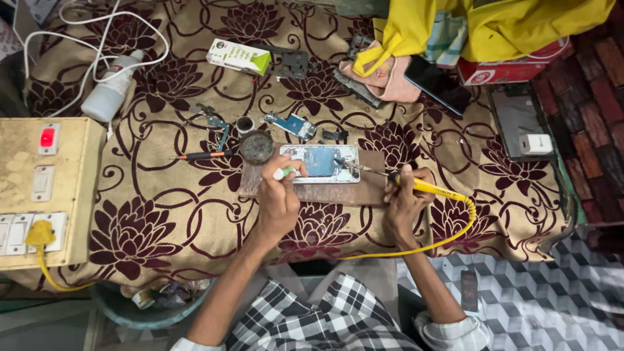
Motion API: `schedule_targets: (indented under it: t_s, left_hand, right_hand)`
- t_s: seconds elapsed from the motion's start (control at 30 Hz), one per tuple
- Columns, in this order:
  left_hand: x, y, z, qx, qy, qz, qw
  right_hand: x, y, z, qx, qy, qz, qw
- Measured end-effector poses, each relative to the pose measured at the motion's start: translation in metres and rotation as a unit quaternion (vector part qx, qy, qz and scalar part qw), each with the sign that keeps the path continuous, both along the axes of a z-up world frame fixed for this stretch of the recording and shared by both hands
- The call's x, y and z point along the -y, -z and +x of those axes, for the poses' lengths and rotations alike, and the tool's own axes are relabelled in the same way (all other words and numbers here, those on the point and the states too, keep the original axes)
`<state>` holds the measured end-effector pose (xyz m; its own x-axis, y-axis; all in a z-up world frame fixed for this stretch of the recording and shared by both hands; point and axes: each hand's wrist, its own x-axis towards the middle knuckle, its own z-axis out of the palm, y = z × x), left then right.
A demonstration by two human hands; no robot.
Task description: The person solders a small electronic component onto a circuit board using a soldering iron and solder wire. They repeatedly apply flux from a small tube to the board while heating the joint.
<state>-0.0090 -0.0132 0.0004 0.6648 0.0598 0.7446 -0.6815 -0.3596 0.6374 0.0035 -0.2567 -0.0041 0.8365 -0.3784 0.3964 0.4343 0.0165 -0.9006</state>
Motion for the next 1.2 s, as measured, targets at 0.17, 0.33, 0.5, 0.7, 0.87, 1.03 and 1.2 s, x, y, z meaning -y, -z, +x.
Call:
schedule_targets:
  t_s: [0.17, 0.33, 0.5, 0.7, 0.87, 1.03, 1.2]
  left_hand:
    - [-0.003, -0.008, -0.003, -0.036, -0.011, -0.018, 0.999]
    - [-0.003, -0.006, -0.005, -0.073, 0.018, -0.042, 0.996]
    - [-0.004, -0.004, -0.002, -0.048, 0.004, -0.034, 0.998]
    - [-0.003, 0.004, -0.002, -0.078, 0.019, -0.057, 0.995]
    - [-0.004, 0.013, 0.004, -0.079, 0.025, -0.061, 0.995]
    - [-0.003, 0.017, 0.005, -0.053, 0.034, -0.067, 0.996]
    - [-0.003, 0.012, 0.005, -0.071, 0.034, -0.076, 0.994]
  right_hand:
    - [0.0, 0.001, 0.0, 0.001, 0.002, 0.014, 1.0]
    - [-0.002, -0.004, 0.0, -0.058, 0.012, 0.015, 0.998]
    - [-0.001, -0.002, 0.0, -0.064, 0.022, 0.007, 0.998]
    - [-0.001, 0.004, -0.002, -0.023, 0.029, 0.014, 0.999]
    - [-0.003, 0.0, 0.0, -0.019, 0.019, -0.014, 1.0]
    - [-0.002, 0.002, -0.002, -0.023, 0.027, 0.0, 0.999]
    - [-0.001, 0.006, -0.002, -0.013, 0.024, 0.015, 1.0]
